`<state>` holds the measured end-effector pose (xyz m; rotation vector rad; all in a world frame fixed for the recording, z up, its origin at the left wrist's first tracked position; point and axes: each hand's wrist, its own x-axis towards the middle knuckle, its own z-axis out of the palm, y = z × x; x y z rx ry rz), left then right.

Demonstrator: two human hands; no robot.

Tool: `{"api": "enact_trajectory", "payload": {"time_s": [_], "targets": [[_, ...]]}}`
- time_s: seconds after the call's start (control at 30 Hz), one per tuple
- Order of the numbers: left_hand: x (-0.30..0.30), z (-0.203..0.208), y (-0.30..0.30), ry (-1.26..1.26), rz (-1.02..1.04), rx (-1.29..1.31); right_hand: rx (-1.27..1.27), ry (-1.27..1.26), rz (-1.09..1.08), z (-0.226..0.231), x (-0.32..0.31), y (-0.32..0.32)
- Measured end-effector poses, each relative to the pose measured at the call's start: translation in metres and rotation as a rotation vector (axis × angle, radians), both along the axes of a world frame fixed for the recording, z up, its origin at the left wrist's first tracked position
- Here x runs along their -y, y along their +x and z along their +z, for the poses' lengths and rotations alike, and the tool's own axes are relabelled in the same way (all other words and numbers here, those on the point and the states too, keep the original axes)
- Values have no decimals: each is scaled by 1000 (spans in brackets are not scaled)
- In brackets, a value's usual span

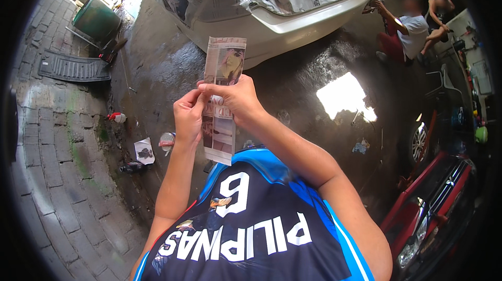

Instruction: The person sits on the floor and uses masking tape to secure newspaper sheets over a white car bumper. They repeatedly tear strips of tape, press them onto the bumper, and smooth the newspaper to cover the surface.

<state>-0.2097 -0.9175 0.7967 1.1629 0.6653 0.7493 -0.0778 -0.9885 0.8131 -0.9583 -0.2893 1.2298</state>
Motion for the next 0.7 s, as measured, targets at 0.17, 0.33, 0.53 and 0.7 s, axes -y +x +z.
{"api": "enact_trajectory", "payload": {"time_s": [0.17,0.33,0.53,0.7], "targets": [[3,5,-11,77,-73,-135,-84,-20,-194,33,-16,61],[-7,7,-25,-107,-106,-193,411,26,-403,58,-12,124],[-14,29,-23,164,-485,-435,1741,-11,589,57,-3,81],[-23,40,-28,184,-606,-378,1434,25,997,85,-10,92]]}}
